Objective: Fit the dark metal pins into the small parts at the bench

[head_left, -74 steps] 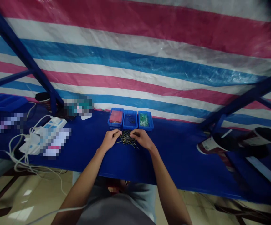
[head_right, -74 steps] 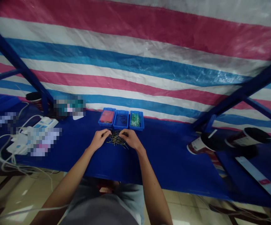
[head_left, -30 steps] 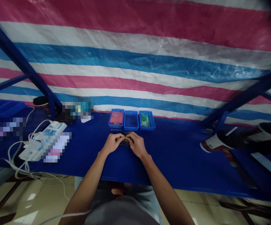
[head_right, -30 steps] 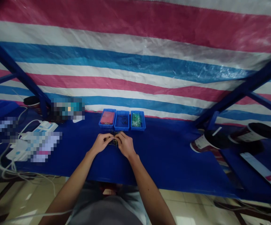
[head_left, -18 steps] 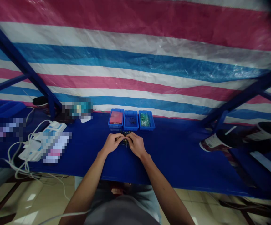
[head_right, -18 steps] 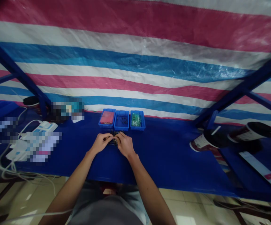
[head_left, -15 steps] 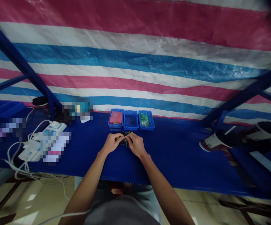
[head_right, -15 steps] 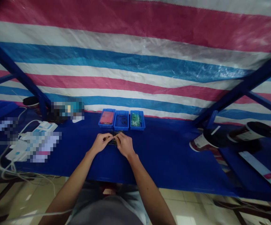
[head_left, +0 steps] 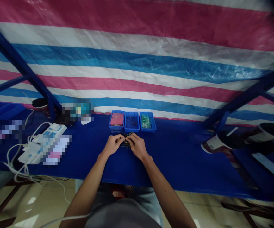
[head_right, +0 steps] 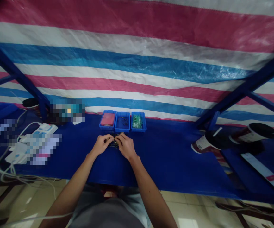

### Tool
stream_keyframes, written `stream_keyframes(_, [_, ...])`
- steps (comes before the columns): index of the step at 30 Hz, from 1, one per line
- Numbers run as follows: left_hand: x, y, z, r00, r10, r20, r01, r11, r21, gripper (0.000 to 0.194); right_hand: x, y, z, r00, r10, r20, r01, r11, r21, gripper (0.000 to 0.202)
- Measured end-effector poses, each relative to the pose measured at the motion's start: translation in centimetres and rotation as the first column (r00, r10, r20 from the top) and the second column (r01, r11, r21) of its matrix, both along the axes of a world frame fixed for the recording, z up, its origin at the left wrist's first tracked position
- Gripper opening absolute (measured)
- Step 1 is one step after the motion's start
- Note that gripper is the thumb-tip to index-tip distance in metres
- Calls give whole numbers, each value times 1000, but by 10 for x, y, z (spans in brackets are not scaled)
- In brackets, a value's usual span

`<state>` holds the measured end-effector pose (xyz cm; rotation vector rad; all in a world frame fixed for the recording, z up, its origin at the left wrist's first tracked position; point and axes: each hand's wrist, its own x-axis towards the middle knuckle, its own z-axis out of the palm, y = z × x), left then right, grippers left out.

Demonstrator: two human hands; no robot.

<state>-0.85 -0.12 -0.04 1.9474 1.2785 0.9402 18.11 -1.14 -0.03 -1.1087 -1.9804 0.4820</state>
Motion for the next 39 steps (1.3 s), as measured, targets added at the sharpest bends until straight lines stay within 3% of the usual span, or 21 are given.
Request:
stream_keyframes(22, [-1, 1, -2, 1000, 5, 10, -5, 1000, -4, 34, 0, 0, 0, 998, -32, 54, 31, 999, 16, 23])
stream_keyframes(39, [0, 1, -1, 1000, 5, 6, -5, 1000, -8, 33, 1, 1, -1, 1000, 14, 14, -14, 1000, 5, 22])
